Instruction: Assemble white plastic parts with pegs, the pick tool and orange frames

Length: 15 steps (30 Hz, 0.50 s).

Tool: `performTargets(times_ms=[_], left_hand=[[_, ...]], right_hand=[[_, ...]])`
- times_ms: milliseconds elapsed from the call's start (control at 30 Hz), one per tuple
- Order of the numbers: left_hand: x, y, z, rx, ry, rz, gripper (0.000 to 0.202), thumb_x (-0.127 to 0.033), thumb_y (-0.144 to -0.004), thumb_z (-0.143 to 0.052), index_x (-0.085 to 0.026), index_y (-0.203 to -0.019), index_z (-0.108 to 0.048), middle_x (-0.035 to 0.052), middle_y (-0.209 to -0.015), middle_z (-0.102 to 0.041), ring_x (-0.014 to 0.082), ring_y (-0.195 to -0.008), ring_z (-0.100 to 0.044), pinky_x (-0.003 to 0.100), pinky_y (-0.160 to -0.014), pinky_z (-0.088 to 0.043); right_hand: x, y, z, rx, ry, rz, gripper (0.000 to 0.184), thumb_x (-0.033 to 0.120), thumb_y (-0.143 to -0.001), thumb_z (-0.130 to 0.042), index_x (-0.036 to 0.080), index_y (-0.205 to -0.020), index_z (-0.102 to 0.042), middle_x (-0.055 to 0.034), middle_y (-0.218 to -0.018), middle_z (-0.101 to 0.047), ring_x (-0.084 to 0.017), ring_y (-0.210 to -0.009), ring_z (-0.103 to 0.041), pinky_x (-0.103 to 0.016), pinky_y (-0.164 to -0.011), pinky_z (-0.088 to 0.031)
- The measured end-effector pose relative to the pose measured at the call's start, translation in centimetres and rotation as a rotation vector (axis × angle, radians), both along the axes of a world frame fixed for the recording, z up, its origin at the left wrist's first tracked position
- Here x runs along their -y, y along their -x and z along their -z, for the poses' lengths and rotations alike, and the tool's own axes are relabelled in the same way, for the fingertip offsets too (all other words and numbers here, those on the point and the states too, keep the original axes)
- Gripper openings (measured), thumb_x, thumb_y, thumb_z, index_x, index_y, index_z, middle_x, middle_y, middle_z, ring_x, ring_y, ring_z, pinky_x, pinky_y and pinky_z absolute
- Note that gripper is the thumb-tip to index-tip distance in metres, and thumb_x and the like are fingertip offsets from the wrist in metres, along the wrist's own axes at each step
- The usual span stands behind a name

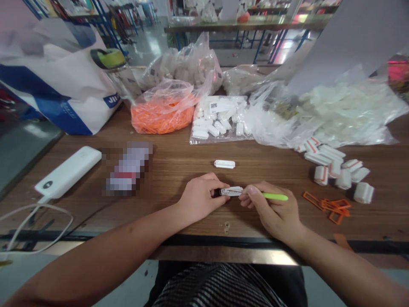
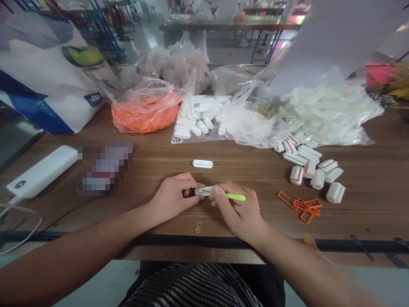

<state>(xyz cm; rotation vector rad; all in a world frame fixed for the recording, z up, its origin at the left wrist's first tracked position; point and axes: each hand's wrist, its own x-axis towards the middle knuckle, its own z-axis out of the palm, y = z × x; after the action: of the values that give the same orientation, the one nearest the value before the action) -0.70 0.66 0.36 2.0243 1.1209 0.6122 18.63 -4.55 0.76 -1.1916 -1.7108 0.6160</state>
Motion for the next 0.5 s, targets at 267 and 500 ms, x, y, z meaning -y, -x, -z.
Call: performTargets(times_ms=[267, 500], left_hand=[[-0.08, -0.04, 0.16, 0.002, 0.001, 0.001, 0.021, -0.022, -0.075, -0.072, -0.021, -0.095, -0.076, -0.001, -0.075, -0.063, 0.0103, -0.059, -0.051, 0.025, -0.057, -0.04], [0.03, -0.01, 0.08, -0.003, -0.005, 0.005, 0.021, -0.02, -0.075, -0.071, -0.021, -0.096, -0.076, -0.0009, -0.076, -0.062, 0.0106, -0.06, -0.051, 0.025, -0.058, -0.04]], right_hand=[[0.08, 0.1, -0.13, 0.019, -0.005, -0.019, 0.021, 0.016, -0.093, -0.051, 0.018, -0.079, -0.066, 0.0012, -0.067, -0.069, -0.009, -0.056, -0.065, -0.021, -0.056, -0.052], [0.13, 0.0, -0.16, 0.019, 0.014, -0.036, 0.022, 0.016, -0.094, -0.051, 0.018, -0.076, -0.064, 0.0012, -0.067, -0.068, -0.009, -0.054, -0.065, -0.021, -0.056, -0.051]])
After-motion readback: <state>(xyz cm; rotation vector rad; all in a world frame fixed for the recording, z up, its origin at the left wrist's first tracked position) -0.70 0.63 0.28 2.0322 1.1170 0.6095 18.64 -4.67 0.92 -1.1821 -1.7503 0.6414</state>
